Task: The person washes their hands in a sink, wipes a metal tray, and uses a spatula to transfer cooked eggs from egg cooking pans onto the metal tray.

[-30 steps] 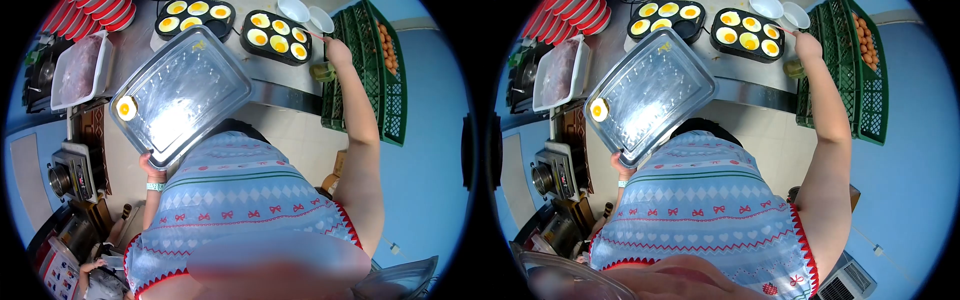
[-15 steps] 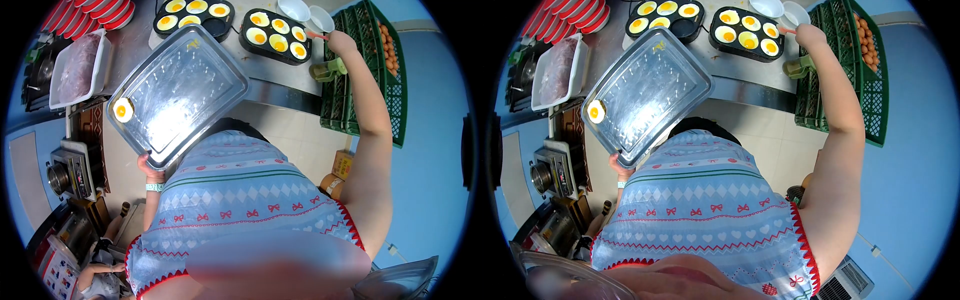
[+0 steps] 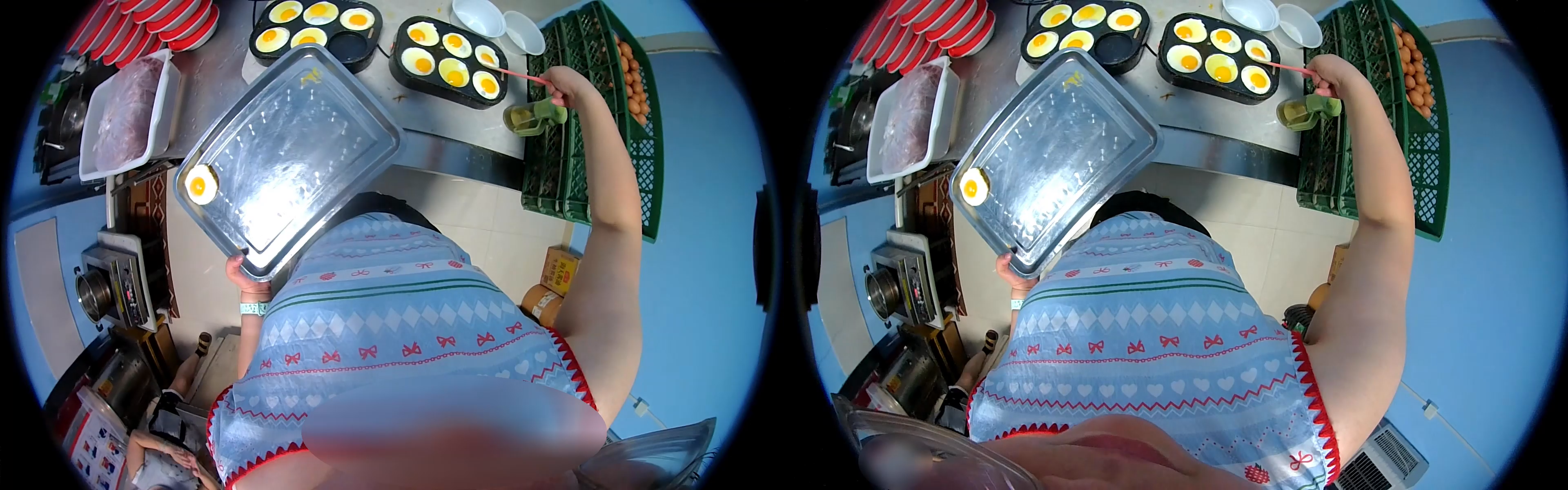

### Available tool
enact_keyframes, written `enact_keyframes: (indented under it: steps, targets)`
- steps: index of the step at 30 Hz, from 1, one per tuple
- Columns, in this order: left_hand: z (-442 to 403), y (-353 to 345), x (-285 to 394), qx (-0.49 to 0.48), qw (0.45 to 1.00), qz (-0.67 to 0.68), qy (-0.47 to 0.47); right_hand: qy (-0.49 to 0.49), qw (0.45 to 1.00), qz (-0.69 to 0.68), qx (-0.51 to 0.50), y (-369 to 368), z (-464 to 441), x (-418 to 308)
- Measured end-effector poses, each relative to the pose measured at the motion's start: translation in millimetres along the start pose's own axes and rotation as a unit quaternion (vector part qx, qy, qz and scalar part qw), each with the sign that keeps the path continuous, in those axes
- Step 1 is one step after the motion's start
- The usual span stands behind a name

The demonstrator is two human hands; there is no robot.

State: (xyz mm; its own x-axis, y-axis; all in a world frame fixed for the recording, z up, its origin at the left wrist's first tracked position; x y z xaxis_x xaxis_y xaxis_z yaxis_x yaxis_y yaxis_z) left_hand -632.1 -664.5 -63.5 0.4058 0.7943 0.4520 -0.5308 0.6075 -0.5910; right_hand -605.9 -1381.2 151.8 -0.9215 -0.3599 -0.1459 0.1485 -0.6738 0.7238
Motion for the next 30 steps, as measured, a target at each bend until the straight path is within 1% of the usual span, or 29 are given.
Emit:
enact_keyframes:
  steps: [1,2,4,5,6,9,10,11,12,13,14,16,17,19,20,22,23,25,26,28,29,30]
  targets:
    - [-1.8,0.9,0.0,-0.003,1.0,0.006,0.007,-0.004,0.999,-0.025,-0.024,-1.5,1.5,-0.3]
    - [-3.6,1.7,-0.1,-0.007,1.0,0.013,0.012,-0.004,0.999,-0.027,-0.023,-3.0,3.3,-2.3]
    - [-1.4,-6.8,0.3,-0.016,1.0,0.019,0.017,0.003,0.995,-0.09,-0.04,-5.9,3.3,-9.7]
    - [0.1,-10.9,0.8,-0.024,0.999,0.025,0.022,0.021,0.991,-0.116,-0.066,-3.8,-3.3,-12.1]
    - [0.0,-12.4,1.3,-0.026,0.999,0.024,0.022,0.021,0.991,-0.118,-0.066,-0.8,-7.9,-15.8]
    - [0.0,-13.7,3.6,-0.041,0.999,0.017,0.025,0.021,0.952,-0.253,-0.171,3.0,-19.2,-31.8]
    - [-0.9,-12.1,3.6,-0.043,0.999,0.02,0.017,0.021,0.952,-0.254,-0.171,3.1,-21.2,-35.1]
    - [-1.5,-10.4,3.7,-0.044,0.999,0.022,0.011,0.016,0.936,-0.309,-0.166,2.9,-24.1,-40.2]
    - [-1.7,-10.0,3.3,-0.044,0.999,0.022,0.011,0.01,0.918,-0.362,-0.16,2.6,-22.7,-44.8]
    - [1.1,-10.7,1.8,-0.042,0.999,0.017,0.008,0.004,0.882,-0.413,-0.228,6.4,-36.4,-43.5]
    - [0.9,-9.1,1.7,-0.042,0.999,0.015,0.005,0.004,0.882,-0.413,-0.228,7.9,-41.4,-42.5]
    - [-4.8,3.7,1.6,-0.024,1.0,0.014,0.003,0.004,0.813,-0.518,-0.266,8.7,-43.6,-44.7]
    - [-7.4,10.3,1.0,-0.005,1.0,0.016,0.005,0.004,0.813,-0.518,-0.266,7.3,-46.8,-43.7]
    - [-1.9,4.2,-1.5,-0.006,1.0,0.017,0.008,0.008,0.689,-0.652,-0.317,1.5,-58.0,-40.8]
    - [2.0,-0.6,-2.5,-0.006,1.0,0.016,0.012,0.008,0.688,-0.653,-0.316,0.0,-64.5,-36.3]
    - [2.0,-1.7,-2.1,-0.007,1.0,0.012,0.011,0.009,0.615,-0.705,-0.353,-3.1,-66.7,-34.5]
    - [1.5,-1.4,-1.9,-0.007,1.0,0.011,0.01,0.01,0.614,-0.706,-0.354,-3.9,-67.4,-29.9]
    - [-2.2,4.4,-1.7,0.001,1.0,0.008,0.004,0.017,0.589,-0.732,-0.342,-10.6,-38.6,-22.0]
    - [-2.9,6.7,-1.1,0.005,1.0,0.008,0.002,0.017,0.589,-0.732,-0.342,-13.5,-23.4,-15.3]
    - [-3.8,8.9,-0.8,-0.003,1.0,0.006,0.003,0.101,0.607,-0.691,-0.38,-18.7,13.4,-1.0]
    - [-2.3,6.0,-0.9,-0.008,1.0,0.004,0.006,0.101,0.607,-0.691,-0.379,-24.3,32.3,8.7]
    - [-0.4,2.2,-0.9,-0.014,1.0,0.002,0.008,0.134,0.713,-0.634,-0.268,-29.1,50.1,19.7]
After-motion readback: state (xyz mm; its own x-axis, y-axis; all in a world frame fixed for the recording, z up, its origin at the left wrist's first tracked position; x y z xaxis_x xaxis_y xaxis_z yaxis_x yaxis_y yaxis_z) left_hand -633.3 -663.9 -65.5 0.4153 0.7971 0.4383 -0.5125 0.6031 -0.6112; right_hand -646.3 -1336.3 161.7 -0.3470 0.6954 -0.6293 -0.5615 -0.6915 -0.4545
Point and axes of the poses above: each hand's wrist, its own z-axis away from the middle knuckle, its own y-axis out of the back of the hand, x = y × z, the point moved 2 cm from there along -z, towards the middle knuckle, and after that the axes turned 13 degrees about z, right-handed, at the moved point
